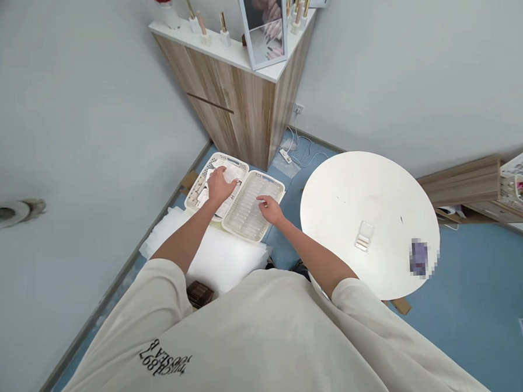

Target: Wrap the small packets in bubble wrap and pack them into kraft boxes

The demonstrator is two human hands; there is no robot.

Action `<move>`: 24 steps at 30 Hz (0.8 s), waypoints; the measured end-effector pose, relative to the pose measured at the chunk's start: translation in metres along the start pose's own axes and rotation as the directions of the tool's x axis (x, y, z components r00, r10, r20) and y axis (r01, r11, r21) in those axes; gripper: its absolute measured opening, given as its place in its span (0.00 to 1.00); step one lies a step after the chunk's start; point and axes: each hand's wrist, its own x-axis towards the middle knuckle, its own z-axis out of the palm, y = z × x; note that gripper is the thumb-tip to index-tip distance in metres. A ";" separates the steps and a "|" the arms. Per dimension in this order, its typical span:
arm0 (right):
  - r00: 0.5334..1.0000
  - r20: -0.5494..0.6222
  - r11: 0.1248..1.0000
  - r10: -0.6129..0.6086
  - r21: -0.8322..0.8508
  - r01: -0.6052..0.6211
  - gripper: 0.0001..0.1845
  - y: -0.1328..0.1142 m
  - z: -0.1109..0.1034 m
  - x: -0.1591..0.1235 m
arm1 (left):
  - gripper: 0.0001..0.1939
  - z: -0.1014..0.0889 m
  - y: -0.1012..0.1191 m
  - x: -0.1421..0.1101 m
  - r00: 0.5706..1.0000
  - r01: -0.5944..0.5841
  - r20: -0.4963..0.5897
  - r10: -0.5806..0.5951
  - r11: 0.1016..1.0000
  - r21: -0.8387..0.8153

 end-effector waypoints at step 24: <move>0.805 -0.312 0.694 0.504 0.701 -0.162 0.17 0.178 -0.256 -0.173 | 0.37 0.239 0.281 -0.196 0.721 -0.235 0.513 0.467 0.860 -0.452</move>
